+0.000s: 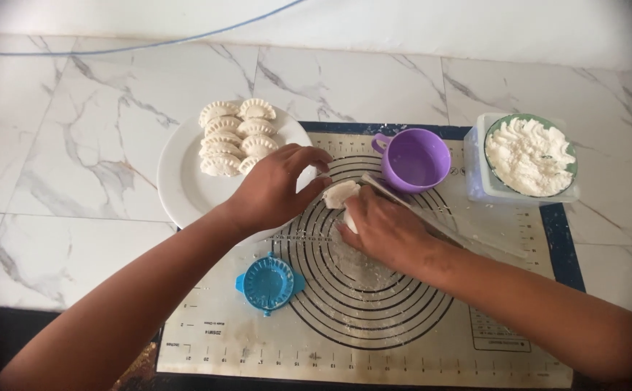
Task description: Preparing pastries by rolling dough into balls and using a plastic mold to shape them on a silicone mat.
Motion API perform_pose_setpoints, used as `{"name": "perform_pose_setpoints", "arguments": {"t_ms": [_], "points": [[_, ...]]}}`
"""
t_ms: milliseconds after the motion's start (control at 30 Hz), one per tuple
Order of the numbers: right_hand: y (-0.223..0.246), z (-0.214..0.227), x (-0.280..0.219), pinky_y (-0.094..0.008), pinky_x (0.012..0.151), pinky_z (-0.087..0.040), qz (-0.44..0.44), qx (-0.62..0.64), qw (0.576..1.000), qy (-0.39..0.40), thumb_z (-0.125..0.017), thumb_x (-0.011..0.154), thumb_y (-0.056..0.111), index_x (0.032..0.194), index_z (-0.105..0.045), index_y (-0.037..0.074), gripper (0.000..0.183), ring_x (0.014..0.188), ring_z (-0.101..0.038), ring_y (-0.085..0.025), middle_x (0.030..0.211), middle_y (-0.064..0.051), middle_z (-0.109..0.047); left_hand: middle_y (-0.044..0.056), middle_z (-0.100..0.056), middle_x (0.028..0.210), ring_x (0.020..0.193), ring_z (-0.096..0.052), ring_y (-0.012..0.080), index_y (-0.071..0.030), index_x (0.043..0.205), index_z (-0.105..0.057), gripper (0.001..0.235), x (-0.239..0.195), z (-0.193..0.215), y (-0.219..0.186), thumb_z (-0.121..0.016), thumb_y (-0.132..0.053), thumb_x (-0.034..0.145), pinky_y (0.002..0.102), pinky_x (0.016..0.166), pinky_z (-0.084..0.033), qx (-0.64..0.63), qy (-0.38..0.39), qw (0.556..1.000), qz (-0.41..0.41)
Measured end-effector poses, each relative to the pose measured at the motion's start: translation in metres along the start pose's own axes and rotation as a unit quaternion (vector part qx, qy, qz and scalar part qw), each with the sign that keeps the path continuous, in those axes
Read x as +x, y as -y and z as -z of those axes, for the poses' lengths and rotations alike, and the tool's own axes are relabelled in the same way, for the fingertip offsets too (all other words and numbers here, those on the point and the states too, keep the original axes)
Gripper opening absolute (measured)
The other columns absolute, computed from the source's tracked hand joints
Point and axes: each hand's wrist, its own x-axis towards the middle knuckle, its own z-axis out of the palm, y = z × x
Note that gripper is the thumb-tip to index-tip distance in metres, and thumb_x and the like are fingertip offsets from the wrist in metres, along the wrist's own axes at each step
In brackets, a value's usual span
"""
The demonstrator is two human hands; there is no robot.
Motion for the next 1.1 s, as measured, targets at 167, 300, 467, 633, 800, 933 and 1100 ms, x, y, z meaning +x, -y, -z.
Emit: {"name": "perform_pose_setpoints", "arguments": {"t_ms": [167, 300, 467, 633, 800, 933, 1100], "points": [[-0.006, -0.024, 0.006, -0.042, 0.043, -0.057, 0.043, -0.071, 0.993, -0.085, -0.05, 0.102, 0.034, 0.103, -0.057, -0.001, 0.036, 0.058, -0.071, -0.035, 0.095, -0.022, -0.059, 0.013, -0.074, 0.103, 0.104, -0.072, 0.0347, -0.002, 0.121, -0.061, 0.025, 0.006, -0.004, 0.008, -0.065, -0.012, 0.098, 0.05, 0.089, -0.058, -0.012, 0.004, 1.0, -0.006], [-0.008, -0.017, 0.01, -0.04, 0.044, -0.058, 0.044, -0.03, 0.997, -0.056, -0.046, 0.105, 0.037, 0.105, -0.059, 0.0, 0.039, 0.06, -0.073, -0.034, 0.097, -0.023, -0.062, 0.013, -0.075, 0.102, 0.104, -0.072, 0.0352, -0.002, 0.12, -0.061, 0.025, 0.009, -0.003, 0.006, -0.066, -0.01, 0.097, 0.051, 0.089, -0.057, -0.019, -0.003, 1.0, -0.006], [-0.01, 0.0, -0.008, -0.044, 0.048, -0.06, 0.036, 0.039, 0.999, 0.005, -0.045, 0.105, 0.04, 0.112, -0.058, 0.002, 0.041, 0.067, -0.075, -0.038, 0.098, -0.021, -0.062, 0.013, -0.075, 0.101, 0.103, -0.072, 0.0352, -0.002, 0.12, -0.061, 0.024, 0.007, -0.001, -0.002, -0.066, -0.011, 0.098, 0.05, 0.088, -0.057, -0.004, -0.002, 1.0, -0.011], [0.002, 0.036, -0.055, -0.041, 0.053, -0.064, -0.029, 0.134, 0.982, 0.134, -0.042, 0.101, 0.047, 0.117, -0.059, 0.005, 0.049, 0.071, -0.077, -0.034, 0.104, -0.021, -0.064, 0.012, -0.074, 0.102, 0.104, -0.072, 0.0344, -0.004, 0.12, -0.061, 0.024, 0.0, 0.003, -0.001, -0.065, -0.012, 0.098, 0.05, 0.087, -0.057, 0.003, 0.001, 1.0, -0.014], [-0.007, 0.023, -0.093, -0.042, 0.062, -0.067, 0.013, -0.026, 0.993, 0.117, -0.064, 0.093, 0.06, 0.118, -0.061, 0.012, 0.055, 0.08, -0.077, -0.031, 0.107, -0.012, -0.062, 0.012, -0.074, 0.101, 0.104, -0.072, 0.0347, -0.003, 0.12, -0.061, 0.025, 0.001, -0.001, 0.005, -0.065, -0.012, 0.098, 0.05, 0.086, -0.058, 0.004, 0.001, 1.0, -0.01], [-0.016, -0.01, -0.098, -0.039, 0.053, -0.063, 0.054, -0.038, 0.998, -0.02, -0.063, 0.086, 0.072, 0.107, -0.066, 0.016, 0.06, 0.073, -0.075, -0.031, 0.095, -0.007, -0.058, 0.013, -0.074, 0.1, 0.102, -0.072, 0.0353, -0.002, 0.119, -0.061, 0.023, 0.008, -0.01, 0.003, -0.066, -0.012, 0.098, 0.05, 0.086, -0.058, -0.003, -0.007, 1.0, -0.023], [-0.018, -0.047, -0.099, -0.032, 0.049, -0.059, 0.127, -0.052, 0.984, -0.111, -0.064, 0.092, 0.048, 0.095, -0.068, 0.015, 0.033, 0.067, -0.072, -0.027, 0.083, -0.01, -0.058, 0.012, -0.075, 0.1, 0.102, -0.073, 0.0345, -0.003, 0.118, -0.063, 0.023, 0.017, -0.016, -0.005, -0.068, -0.01, 0.097, 0.049, 0.087, -0.058, -0.017, -0.003, 0.999, -0.033]]}}
